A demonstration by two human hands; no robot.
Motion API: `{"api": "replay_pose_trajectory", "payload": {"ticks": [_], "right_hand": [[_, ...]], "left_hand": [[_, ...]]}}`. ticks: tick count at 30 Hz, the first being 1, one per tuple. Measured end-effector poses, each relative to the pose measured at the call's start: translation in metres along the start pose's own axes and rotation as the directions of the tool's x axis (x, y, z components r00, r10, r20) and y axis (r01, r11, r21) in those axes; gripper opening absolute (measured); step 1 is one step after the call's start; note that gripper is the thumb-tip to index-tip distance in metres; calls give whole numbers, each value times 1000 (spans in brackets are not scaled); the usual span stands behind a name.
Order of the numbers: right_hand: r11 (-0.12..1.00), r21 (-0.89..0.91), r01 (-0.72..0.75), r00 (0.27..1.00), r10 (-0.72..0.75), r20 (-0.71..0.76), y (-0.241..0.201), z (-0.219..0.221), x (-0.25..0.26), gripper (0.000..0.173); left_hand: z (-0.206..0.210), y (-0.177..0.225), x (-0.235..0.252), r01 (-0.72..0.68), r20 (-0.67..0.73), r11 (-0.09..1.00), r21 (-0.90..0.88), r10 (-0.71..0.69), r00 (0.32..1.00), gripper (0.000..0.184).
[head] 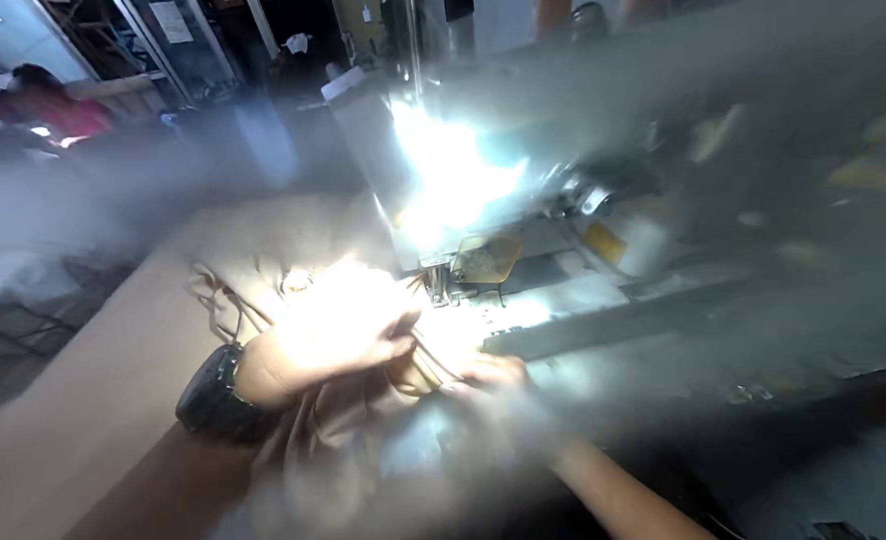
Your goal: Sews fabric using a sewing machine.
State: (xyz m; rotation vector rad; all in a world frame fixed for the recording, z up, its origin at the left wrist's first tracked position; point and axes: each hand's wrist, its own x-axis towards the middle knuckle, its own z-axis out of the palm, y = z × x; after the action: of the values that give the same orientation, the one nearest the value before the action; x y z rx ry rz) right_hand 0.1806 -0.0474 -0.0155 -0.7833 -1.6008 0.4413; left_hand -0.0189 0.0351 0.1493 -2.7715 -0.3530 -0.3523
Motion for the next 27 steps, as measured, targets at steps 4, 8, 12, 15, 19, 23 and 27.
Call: {"api": "replay_pose_trajectory", "payload": {"ticks": [4, 8, 12, 15, 19, 23, 27], "right_hand": [[999, -26, 25, 1000, -25, 1, 2, -1, 3, 16], [996, -75, 51, 999, -52, -2, 5, 0, 0, 16], [995, -62, 82, 996, -84, -25, 7, 1, 1, 16], [996, -54, 77, 996, -79, -29, 6, 2, 1, 16], [995, -62, 84, 995, -88, -53, 4, 2, 1, 15], [993, -79, 84, 994, -88, -57, 3, 1, 3, 16], [994, -68, 82, 994, -86, -61, 1, 1, 3, 15]], "left_hand": [[-6, 0, 6, -7, -7, 1000, 24, 8, 1000, 24], [-2, -6, 6, 20, -2, 1000, 16, -20, 1000, 28], [-7, 3, 8, -19, -23, 999, 43, 20, 1000, 25], [-5, -1, 6, 6, -24, 999, 42, -5, 1000, 25], [-11, 6, 8, -30, -57, 999, 39, 33, 998, 19], [-13, 8, 7, -7, -63, 999, 39, 9, 998, 20], [-16, 11, 5, -11, -64, 998, 64, 15, 998, 22]]}}
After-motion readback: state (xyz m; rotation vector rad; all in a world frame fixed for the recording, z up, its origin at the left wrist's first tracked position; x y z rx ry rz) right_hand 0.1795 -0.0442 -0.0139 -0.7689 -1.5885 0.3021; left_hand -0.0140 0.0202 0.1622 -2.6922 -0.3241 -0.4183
